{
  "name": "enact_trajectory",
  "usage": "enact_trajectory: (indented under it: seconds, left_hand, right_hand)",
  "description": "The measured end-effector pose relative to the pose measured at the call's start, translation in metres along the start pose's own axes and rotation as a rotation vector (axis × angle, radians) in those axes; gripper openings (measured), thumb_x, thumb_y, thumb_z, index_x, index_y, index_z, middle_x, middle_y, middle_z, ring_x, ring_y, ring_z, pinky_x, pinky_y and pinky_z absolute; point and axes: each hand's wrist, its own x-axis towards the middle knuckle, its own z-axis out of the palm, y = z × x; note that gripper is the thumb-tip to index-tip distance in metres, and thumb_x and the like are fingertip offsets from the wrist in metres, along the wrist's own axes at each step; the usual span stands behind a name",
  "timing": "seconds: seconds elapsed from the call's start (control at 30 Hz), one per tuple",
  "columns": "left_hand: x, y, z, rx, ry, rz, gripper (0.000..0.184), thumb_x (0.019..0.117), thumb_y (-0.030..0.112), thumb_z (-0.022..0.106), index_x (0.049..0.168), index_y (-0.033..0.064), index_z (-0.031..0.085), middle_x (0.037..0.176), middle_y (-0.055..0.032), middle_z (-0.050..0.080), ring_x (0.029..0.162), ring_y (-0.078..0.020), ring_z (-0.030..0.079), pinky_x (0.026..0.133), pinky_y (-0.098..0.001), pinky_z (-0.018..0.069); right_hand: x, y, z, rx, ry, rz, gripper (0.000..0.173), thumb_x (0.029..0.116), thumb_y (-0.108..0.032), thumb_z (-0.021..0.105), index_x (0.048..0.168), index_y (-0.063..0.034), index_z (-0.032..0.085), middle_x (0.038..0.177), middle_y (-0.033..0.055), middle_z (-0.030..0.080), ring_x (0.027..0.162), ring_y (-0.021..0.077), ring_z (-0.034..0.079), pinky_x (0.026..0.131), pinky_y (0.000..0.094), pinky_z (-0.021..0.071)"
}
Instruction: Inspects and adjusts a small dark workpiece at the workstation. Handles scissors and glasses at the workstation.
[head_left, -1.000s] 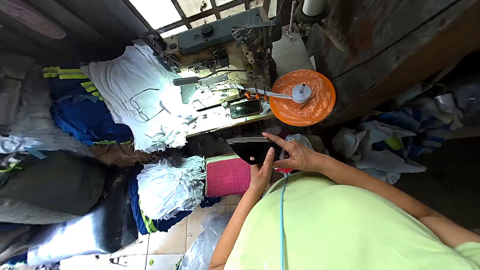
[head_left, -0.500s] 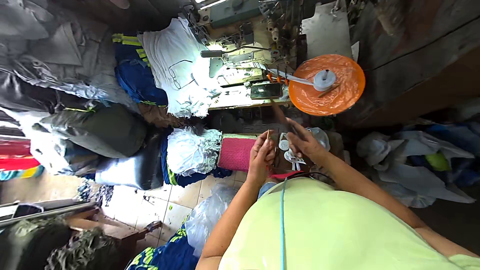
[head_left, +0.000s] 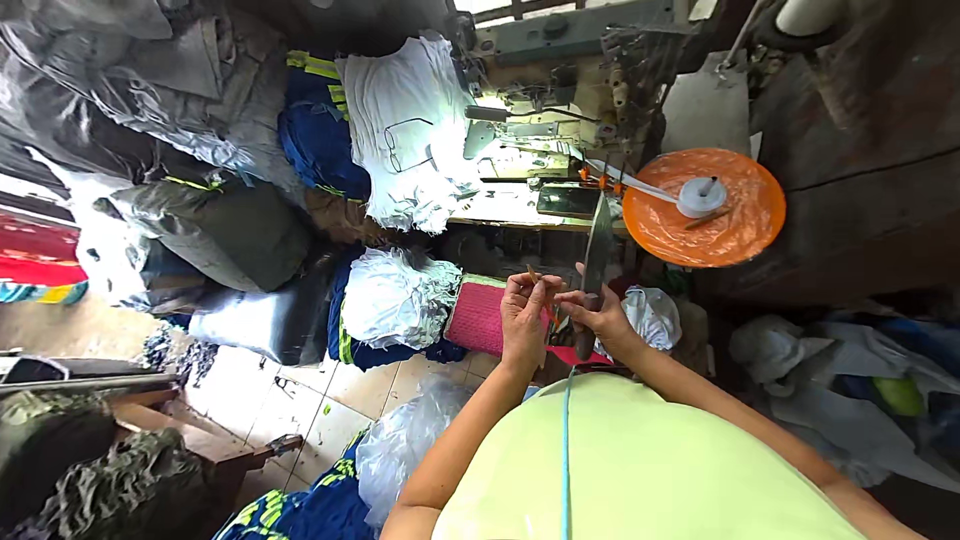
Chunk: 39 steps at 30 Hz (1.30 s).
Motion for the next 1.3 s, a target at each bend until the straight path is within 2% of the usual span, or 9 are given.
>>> enact_trajectory:
  seconds: [0.27, 0.43, 0.57, 0.67, 0.77, 0.97, 1.1, 1.23, 1.3]
  left_hand:
    - [0.069, 0.03, -0.04, -0.205, 0.1, -0.209, 0.011, 0.1028, -0.007, 0.046, 0.101, 0.0029, 0.05, 0.088, -0.0058, 0.074, 0.082, -0.0151, 0.074, 0.081, -0.0295, 0.0609]
    - [0.128, 0.039, -0.079, -0.201, 0.159, -0.378, 0.013, 0.1092, 0.008, 0.042, 0.1, 0.0033, 0.05, 0.076, -0.0039, 0.069, 0.072, -0.0143, 0.072, 0.071, -0.0285, 0.0603]
    - [0.168, 0.04, -0.111, -0.217, 0.253, -0.488, 0.016, 0.1099, 0.013, 0.043, 0.1, 0.003, 0.05, 0.073, -0.0038, 0.066, 0.068, -0.0138, 0.07, 0.068, -0.0283, 0.0602]
    - [0.212, 0.045, -0.148, -0.18, 0.339, -0.384, 0.022, 0.1116, 0.015, 0.033, 0.114, -0.0026, 0.047, 0.081, -0.0038, 0.062, 0.069, -0.0109, 0.064, 0.07, -0.0271, 0.0574]
    - [0.281, 0.057, -0.226, -0.07, 0.489, -0.216, 0.031, 0.113, 0.019, 0.031, 0.123, -0.0065, 0.046, 0.088, -0.0082, 0.061, 0.073, -0.0131, 0.063, 0.073, -0.0302, 0.0564]
    - [0.369, 0.082, -0.263, 0.471, 0.114, -0.156, 0.03, 0.1097, 0.005, 0.036, 0.133, -0.0091, 0.049, 0.111, -0.017, 0.063, 0.09, -0.0169, 0.065, 0.083, -0.0346, 0.0549]
    - [0.426, 0.084, -0.264, 1.078, -0.028, 0.009, 0.033, 0.1036, 0.005, 0.049, 0.131, -0.0117, 0.056, 0.114, -0.0307, 0.064, 0.107, -0.0425, 0.063, 0.096, -0.0567, 0.0482]
    - [0.463, 0.082, -0.264, 1.573, -0.169, 0.006, 0.041, 0.0966, 0.003, 0.059, 0.138, -0.0012, 0.058, 0.14, -0.0277, 0.055, 0.118, -0.0489, 0.061, 0.094, -0.0668, 0.0496]
    - [0.474, 0.076, -0.272, 1.702, -0.219, -0.081, 0.039, 0.0963, 0.001, 0.058, 0.136, 0.0011, 0.061, 0.139, -0.0265, 0.056, 0.122, -0.0486, 0.058, 0.095, -0.0663, 0.0492]
  right_hand:
    - [0.056, 0.0, 0.072, -0.148, 0.073, -0.012, 0.084, 0.0863, 0.001, 0.071, 0.152, 0.0089, 0.02, 0.081, -0.0024, 0.068, 0.061, 0.004, 0.064, 0.056, 0.0198, 0.055]
    - [0.116, 0.021, 0.11, -0.233, 0.128, -0.132, 0.076, 0.0875, 0.0, 0.066, 0.151, 0.0094, 0.025, 0.085, -0.0001, 0.063, 0.063, 0.0031, 0.062, 0.057, 0.0188, 0.0537]
    - [0.155, 0.035, 0.134, -0.319, 0.1, -0.064, 0.074, 0.086, 0.002, 0.064, 0.15, 0.0114, 0.028, 0.081, -0.002, 0.057, 0.062, 0.0005, 0.056, 0.058, 0.0168, 0.0492]
    - [0.168, 0.036, 0.14, -0.382, 0.005, -0.039, 0.074, 0.0853, -0.003, 0.064, 0.15, 0.0107, 0.03, 0.075, -0.0046, 0.055, 0.057, -0.0007, 0.05, 0.054, 0.0165, 0.0454]
    - [0.17, 0.039, 0.137, -0.56, -0.09, -0.082, 0.073, 0.0879, -0.011, 0.063, 0.15, 0.0108, 0.033, 0.073, -0.0025, 0.056, 0.058, 0.0012, 0.05, 0.056, 0.0196, 0.046]
    - [0.198, 0.053, 0.09, -0.79, 0.035, -0.003, 0.075, 0.0897, -0.012, 0.068, 0.151, 0.0105, 0.033, 0.08, 0.0098, 0.064, 0.062, 0.0141, 0.062, 0.064, 0.0314, 0.056]
    - [0.201, 0.069, 0.08, -0.915, 0.09, 0.001, 0.081, 0.086, -0.016, 0.076, 0.152, 0.0088, 0.036, 0.087, 0.0158, 0.07, 0.067, 0.0204, 0.066, 0.07, 0.0385, 0.0575]
    - [0.2, 0.084, 0.084, -0.914, 0.162, -0.024, 0.085, 0.0821, -0.016, 0.08, 0.151, 0.0097, 0.037, 0.091, 0.0187, 0.072, 0.069, 0.0233, 0.068, 0.073, 0.0419, 0.0582]
    - [0.197, 0.088, 0.083, -0.914, 0.183, -0.023, 0.082, 0.0834, -0.016, 0.077, 0.151, 0.0094, 0.038, 0.091, 0.0197, 0.072, 0.068, 0.0246, 0.068, 0.07, 0.0427, 0.0587]
